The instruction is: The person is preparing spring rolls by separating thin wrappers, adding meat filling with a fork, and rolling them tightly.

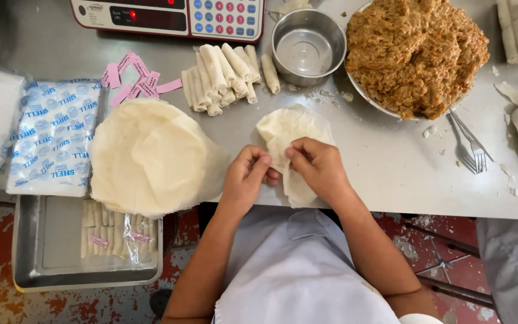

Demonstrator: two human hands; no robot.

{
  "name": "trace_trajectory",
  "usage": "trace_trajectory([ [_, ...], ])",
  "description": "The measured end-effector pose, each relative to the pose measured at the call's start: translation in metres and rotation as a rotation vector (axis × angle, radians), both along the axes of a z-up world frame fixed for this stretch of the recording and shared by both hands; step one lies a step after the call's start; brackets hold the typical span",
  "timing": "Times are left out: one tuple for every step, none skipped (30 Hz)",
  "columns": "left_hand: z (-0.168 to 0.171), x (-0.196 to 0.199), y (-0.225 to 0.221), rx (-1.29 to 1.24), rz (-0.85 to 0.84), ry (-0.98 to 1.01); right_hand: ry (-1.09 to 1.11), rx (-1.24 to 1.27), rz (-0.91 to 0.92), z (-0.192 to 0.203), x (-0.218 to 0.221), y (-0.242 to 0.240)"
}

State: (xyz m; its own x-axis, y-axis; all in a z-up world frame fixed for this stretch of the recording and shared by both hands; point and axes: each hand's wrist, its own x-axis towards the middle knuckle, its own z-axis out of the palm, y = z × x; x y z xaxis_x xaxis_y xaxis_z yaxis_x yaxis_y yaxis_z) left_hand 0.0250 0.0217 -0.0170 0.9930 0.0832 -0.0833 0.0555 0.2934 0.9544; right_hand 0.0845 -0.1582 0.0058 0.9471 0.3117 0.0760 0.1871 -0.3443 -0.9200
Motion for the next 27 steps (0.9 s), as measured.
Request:
trace_trajectory([
  [-0.002, -0.002, 0.002, -0.001, -0.002, -0.001, -0.001, -0.001, -0.002, 0.001, -0.001, -0.002],
  [-0.004, -0.004, 0.005, 0.025, 0.026, -0.013, 0.022, 0.041, -0.035, 0.002, 0.0, -0.003],
  [-0.005, -0.006, 0.007, 0.051, 0.055, -0.025, 0.044, 0.084, -0.069, 0.004, 0.0, -0.004],
  [0.002, -0.005, 0.004, 0.051, 0.052, -0.029, 0.04, 0.084, -0.071, 0.005, -0.002, 0.001],
  [0.01, -0.004, 0.001, 0.04, 0.077, -0.06, 0.051, 0.109, -0.06, 0.006, -0.005, 0.006],
  [0.016, -0.009, -0.003, 0.028, 0.107, -0.08, 0.072, 0.131, -0.044, 0.006, -0.013, 0.011],
  [0.012, -0.007, -0.004, 0.027, 0.111, -0.073, 0.079, 0.129, -0.041, 0.008, -0.017, 0.012],
  [0.009, -0.004, -0.004, 0.243, 0.135, -0.093, 0.024, 0.102, -0.03, 0.011, -0.019, 0.014],
  [0.007, 0.0, -0.004, 0.458, 0.159, -0.112, -0.031, 0.075, -0.019, 0.014, -0.022, 0.016],
  [0.008, -0.001, 0.003, 0.461, 0.163, -0.116, -0.035, 0.078, -0.016, 0.011, -0.017, 0.009],
  [0.01, -0.001, 0.009, 0.596, 0.193, -0.154, -0.074, 0.026, -0.043, 0.008, -0.013, 0.001],
  [0.011, -0.002, 0.014, 0.731, 0.214, -0.192, -0.108, -0.027, -0.08, 0.006, -0.01, -0.007],
  [0.012, -0.003, 0.016, 0.733, 0.209, -0.195, -0.109, -0.024, -0.086, 0.008, -0.009, -0.011],
  [0.012, -0.005, 0.018, 0.801, 0.212, -0.195, -0.16, -0.131, -0.065, 0.011, -0.008, -0.014],
  [0.012, -0.007, 0.019, 0.869, 0.216, -0.196, -0.21, -0.239, -0.044, 0.013, -0.008, -0.018],
  [0.018, -0.001, 0.015, 0.869, 0.222, -0.203, -0.219, -0.238, -0.043, 0.022, -0.005, -0.013],
  [0.022, 0.006, 0.01, 0.972, 0.171, -0.231, -0.297, -0.355, 0.041, 0.032, -0.003, -0.008],
  [0.025, 0.001, 0.004, 1.072, 0.104, -0.234, -0.347, -0.473, 0.13, 0.038, -0.012, -0.005],
  [0.02, -0.004, -0.001, 1.071, 0.095, -0.218, -0.33, -0.473, 0.135, 0.037, -0.018, 0.001],
  [0.017, 0.001, -0.005, 1.031, 0.116, -0.239, -0.349, -0.46, 0.121, 0.038, -0.016, 0.008],
  [0.015, 0.007, -0.009, 0.991, 0.137, -0.26, -0.368, -0.446, 0.107, 0.041, -0.013, 0.015],
  [0.015, 0.006, 0.0, 0.992, 0.141, -0.276, -0.383, -0.445, 0.1, 0.031, -0.001, 0.006],
  [0.014, 0.006, 0.01, 1.001, 0.153, -0.266, -0.396, -0.38, 0.063, 0.021, 0.011, -0.003],
  [0.012, -0.004, 0.019, 1.009, 0.159, -0.233, -0.389, -0.316, 0.037, 0.008, 0.016, -0.012],
  [0.011, -0.009, 0.022, 1.009, 0.158, -0.226, -0.383, -0.315, 0.04, 0.012, 0.011, -0.016],
  [0.011, -0.011, 0.027, 1.016, 0.152, -0.209, -0.363, -0.31, 0.037, 0.017, 0.011, -0.019],
  [0.011, -0.013, 0.032, 1.023, 0.147, -0.192, -0.344, -0.306, 0.034, 0.022, 0.01, -0.023],
])
